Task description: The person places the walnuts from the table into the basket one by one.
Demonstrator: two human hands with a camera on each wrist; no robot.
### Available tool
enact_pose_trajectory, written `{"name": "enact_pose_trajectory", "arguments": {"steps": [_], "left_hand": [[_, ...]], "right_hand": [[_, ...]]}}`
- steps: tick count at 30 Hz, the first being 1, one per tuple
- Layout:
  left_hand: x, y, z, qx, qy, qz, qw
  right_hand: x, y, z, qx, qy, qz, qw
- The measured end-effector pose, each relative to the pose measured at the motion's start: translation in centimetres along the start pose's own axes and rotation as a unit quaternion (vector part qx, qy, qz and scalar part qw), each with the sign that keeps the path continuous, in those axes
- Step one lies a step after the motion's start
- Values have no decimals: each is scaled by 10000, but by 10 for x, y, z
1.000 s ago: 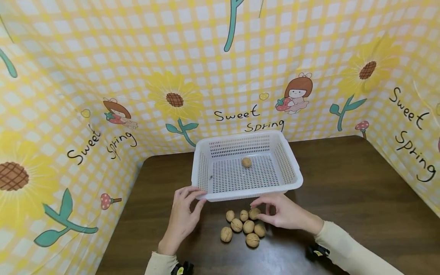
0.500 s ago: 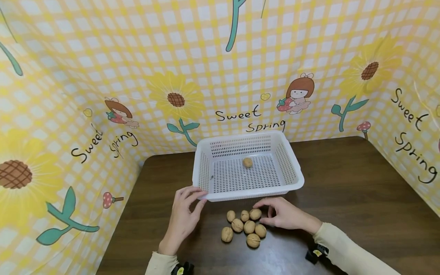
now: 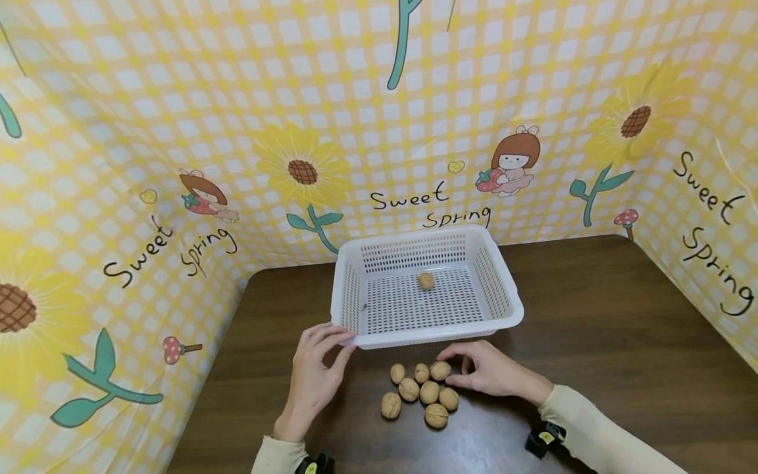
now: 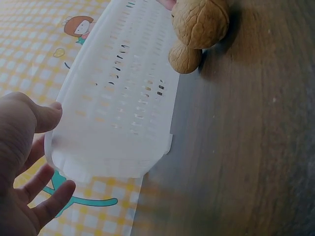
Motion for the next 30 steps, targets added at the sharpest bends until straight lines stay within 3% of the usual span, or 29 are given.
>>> {"name": "enact_pose_trajectory", "arguments": {"steps": [20,30], "left_hand": [[-1,2,-1,100,-247,171,9995],[0,2,0,112,-239,188,9995]], "right_hand": [[3,-2,2,-194,-116,44,9997],[20,-7,3,-150,-128,-362,9991]]}}
Point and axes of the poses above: each hand's wrist, its own z-axis away from the middle knuckle, its own y-axis out of the palm, x = y × z, the point moved 5 cm from there along -z, towards the middle knuckle, and after that the axes turned 5 degrees about z, right-handed, at the moved point
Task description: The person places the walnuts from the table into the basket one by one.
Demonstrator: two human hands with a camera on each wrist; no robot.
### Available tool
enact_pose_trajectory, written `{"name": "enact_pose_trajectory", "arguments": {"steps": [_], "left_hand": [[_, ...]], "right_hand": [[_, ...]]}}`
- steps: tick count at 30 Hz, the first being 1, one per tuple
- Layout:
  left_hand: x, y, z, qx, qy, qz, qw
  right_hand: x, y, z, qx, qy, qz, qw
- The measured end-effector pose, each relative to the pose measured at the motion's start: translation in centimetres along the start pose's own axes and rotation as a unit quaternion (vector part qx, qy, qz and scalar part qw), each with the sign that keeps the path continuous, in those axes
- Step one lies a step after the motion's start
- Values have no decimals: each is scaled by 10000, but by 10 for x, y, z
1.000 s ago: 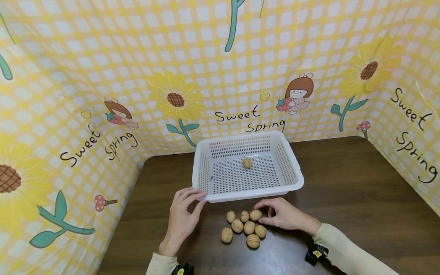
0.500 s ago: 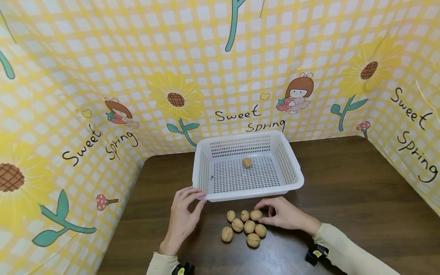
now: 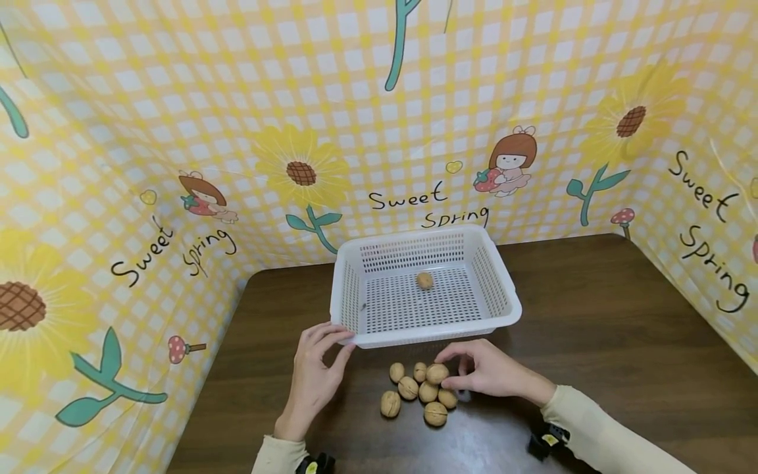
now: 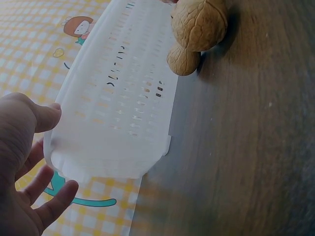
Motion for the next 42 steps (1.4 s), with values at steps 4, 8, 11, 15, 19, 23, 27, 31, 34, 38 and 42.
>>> {"name": "enact_pose_trajectory", "arguments": {"steps": [4,8,11,15,19,23,27,31,34,38,42], "left_hand": [[1,-1,1,-40,27,-35,10000],[1,-1,1,-47,36,-49,10000],[1,-1,0,-35,46,-57,10000],[0,-1,0,-37,70,-63,9999],[1,-1,0,-36,70,-65,9999],[1,0,0,-35,49,-49,10000],[1,0,1,-20,18,-30,10000],[1,0,1,-19,0,-15,10000],[2,-1,1,-24,-20,-16,10000],[2,0,1,-19,-42,-10,10000],[1,0,1,-15,-58,-4,10000]], "right_hand": [[14,-4,-3,-42,-105,49,9999],[25,-9,-6,77,-137,-92,9998],[30,-14,-7,321,-9,-385,9987],[35,-23,-8,687,354,-700,9945],[41,-36,-12,826,466,-851,9918],[45,-47,-16,870,446,-963,9905],[48,-57,-22,882,520,-968,9900],[54,-69,-29,788,550,-1002,9903],[59,-80,-37,677,565,-1081,9902],[63,-95,-47,527,618,-1284,9884],[68,-108,-56,366,766,-1438,9860]]}}
Point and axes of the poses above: each hand's wrist, its own z-axis away from the middle knuckle, its own y-axis out of the palm, x = y × z, the point moved 5 cm from there along -z, towards the middle knuckle, and after that the axes turned 5 degrees about z, right-handed, at the moved point
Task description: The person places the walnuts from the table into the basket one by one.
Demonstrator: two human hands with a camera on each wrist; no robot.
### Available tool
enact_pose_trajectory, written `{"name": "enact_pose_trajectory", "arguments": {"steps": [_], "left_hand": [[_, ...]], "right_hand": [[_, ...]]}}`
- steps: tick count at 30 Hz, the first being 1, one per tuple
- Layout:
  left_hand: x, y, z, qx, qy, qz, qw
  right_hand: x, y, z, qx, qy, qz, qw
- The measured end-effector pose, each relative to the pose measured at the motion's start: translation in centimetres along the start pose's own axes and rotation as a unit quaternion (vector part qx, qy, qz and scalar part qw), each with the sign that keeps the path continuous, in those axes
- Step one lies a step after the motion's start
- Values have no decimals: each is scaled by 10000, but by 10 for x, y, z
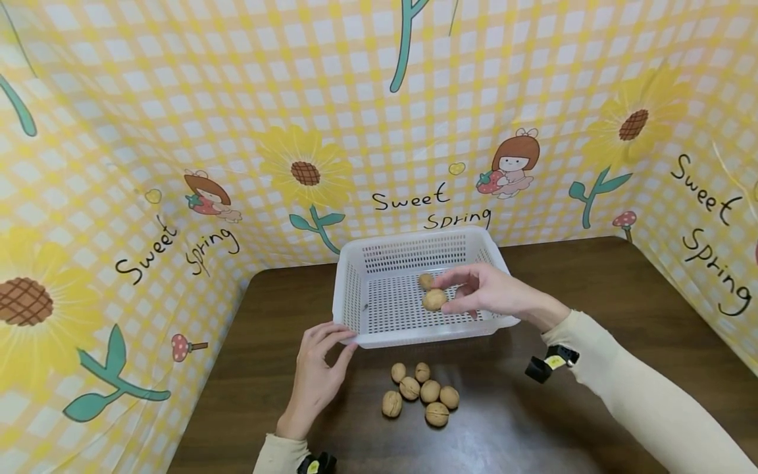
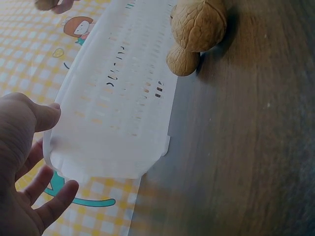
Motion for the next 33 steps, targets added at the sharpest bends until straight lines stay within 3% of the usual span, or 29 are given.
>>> {"name": "enact_pose_trajectory", "arguments": {"steps": [7,16,26,33], "left_hand": [[1,1,0,14,3,-28,10000],[-1,0,0,-22,20,2,10000],[1,2,2,10,-72,89,9999],[1,1,1,-74,-19,94,9999]], "right_hand": [[0,-23,-19,-285,216,-143,9993],[-23,-52,-52,-859,528,-1079,9890],[-52,-63,-84,-1213,1206,-1133,9787],[-70,-62,-99,-1404,1150,-640,9813]]}}
Point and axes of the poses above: each hand's wrist, its own z-axis away from the middle knuckle, its own y-axis out of the palm, x = y × z, the point moved 5 cm from there along -z, towards the middle knuckle, and after that the axes turned 5 degrees about z, right-handed, at the moved point
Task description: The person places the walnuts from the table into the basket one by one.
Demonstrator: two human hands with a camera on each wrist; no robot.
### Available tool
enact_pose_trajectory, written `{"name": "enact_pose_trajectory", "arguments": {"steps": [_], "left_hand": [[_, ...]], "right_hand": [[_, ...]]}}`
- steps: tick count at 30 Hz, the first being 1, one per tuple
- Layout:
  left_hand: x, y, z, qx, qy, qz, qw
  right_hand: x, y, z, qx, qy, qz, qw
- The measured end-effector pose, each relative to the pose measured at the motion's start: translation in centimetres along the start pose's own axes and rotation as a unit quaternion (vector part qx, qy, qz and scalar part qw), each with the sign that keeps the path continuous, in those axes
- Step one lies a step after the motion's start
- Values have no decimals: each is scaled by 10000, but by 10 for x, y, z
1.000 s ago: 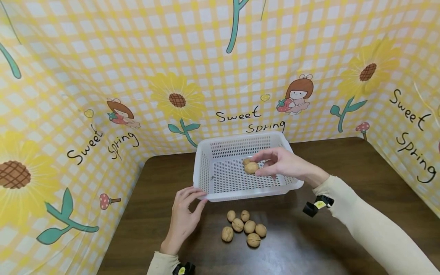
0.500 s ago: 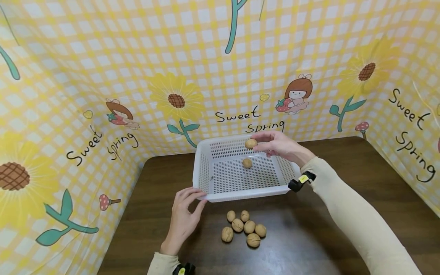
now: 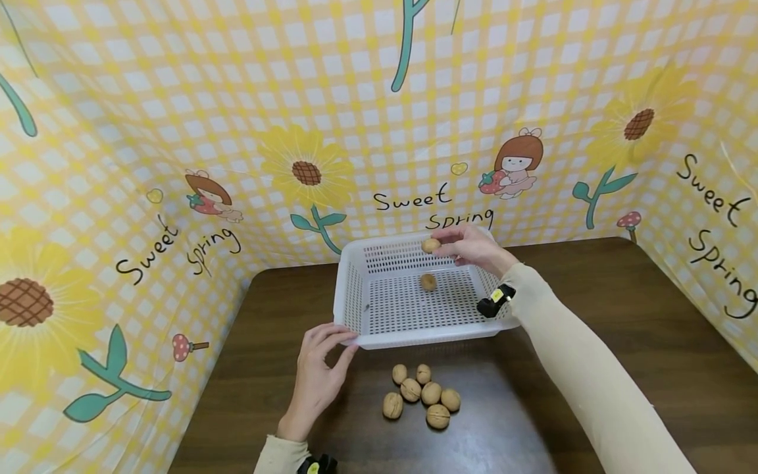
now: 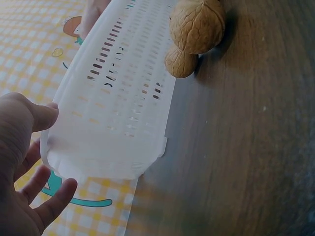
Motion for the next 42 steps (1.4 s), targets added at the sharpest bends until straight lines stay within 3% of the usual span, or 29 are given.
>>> {"name": "enact_pose_trajectory", "arguments": {"steps": [11,18,23,35,42], "left_hand": [[0,0,1,19,-48,24,10000],[1,-1,0,28,-142,39,9999],[1,-2,0,76,-189,45,9998],[-1,-2,0,45,-96,35,9999],[-2,-1,0,15,-74,59,10000]], "right_hand": [[-30,13,-14,-14,310,1097,9935],[-38,15,-19,-147,442,1877,9811],[-45,18,-22,-17,706,2080,9756],[-49,21,-21,158,732,2610,9624],[-50,20,-22,79,837,3024,9495]]}}
Point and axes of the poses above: each hand's wrist, its own z-axis away from the middle knuckle, its own y-axis out of the palm, x = y × z, the point moved 5 cm from there along -z, towards the middle knuckle, and after that the axes turned 5 degrees about z, right-handed, at the moved point
